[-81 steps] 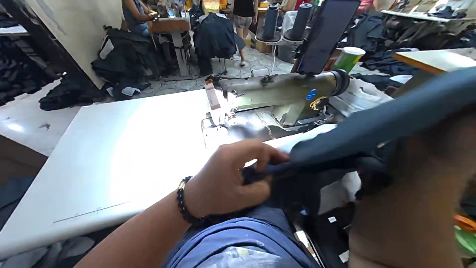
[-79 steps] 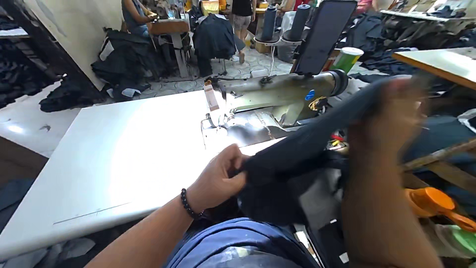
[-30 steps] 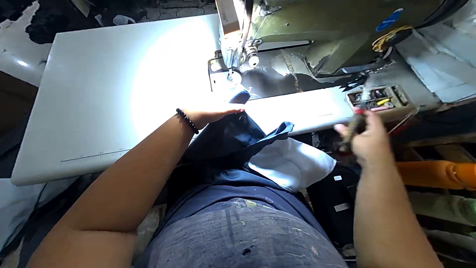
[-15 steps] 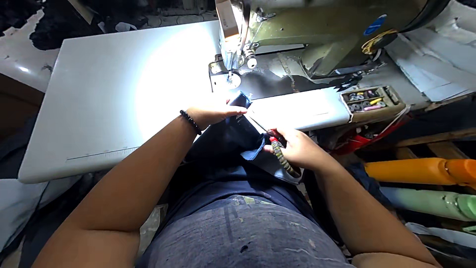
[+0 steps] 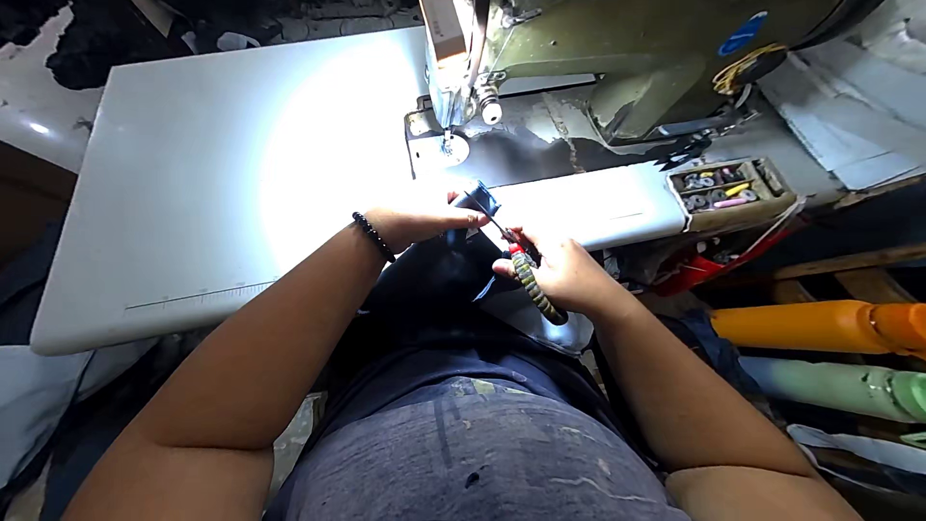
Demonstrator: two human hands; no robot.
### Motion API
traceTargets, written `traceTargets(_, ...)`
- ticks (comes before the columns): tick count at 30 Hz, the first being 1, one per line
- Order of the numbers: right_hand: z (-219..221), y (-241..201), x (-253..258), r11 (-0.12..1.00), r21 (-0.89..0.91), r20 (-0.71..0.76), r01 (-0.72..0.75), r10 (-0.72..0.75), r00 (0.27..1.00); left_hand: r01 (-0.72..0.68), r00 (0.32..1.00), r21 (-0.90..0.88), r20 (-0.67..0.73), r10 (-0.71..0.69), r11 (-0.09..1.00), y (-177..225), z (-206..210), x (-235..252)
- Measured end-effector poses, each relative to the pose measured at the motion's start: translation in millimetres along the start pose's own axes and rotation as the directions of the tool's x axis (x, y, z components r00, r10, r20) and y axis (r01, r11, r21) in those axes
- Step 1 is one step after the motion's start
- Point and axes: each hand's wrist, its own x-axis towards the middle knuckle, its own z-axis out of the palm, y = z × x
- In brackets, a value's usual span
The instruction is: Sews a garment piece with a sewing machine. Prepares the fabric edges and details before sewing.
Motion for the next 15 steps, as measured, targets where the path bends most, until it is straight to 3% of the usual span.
traceTargets(15,16.5,20.4,1.7,0.99,-0.039,-0.218,0.133,-0.139,0.966,0.122,0.992,-0.2,0.039,-0.117,0.972,8.1,2.2,3.0)
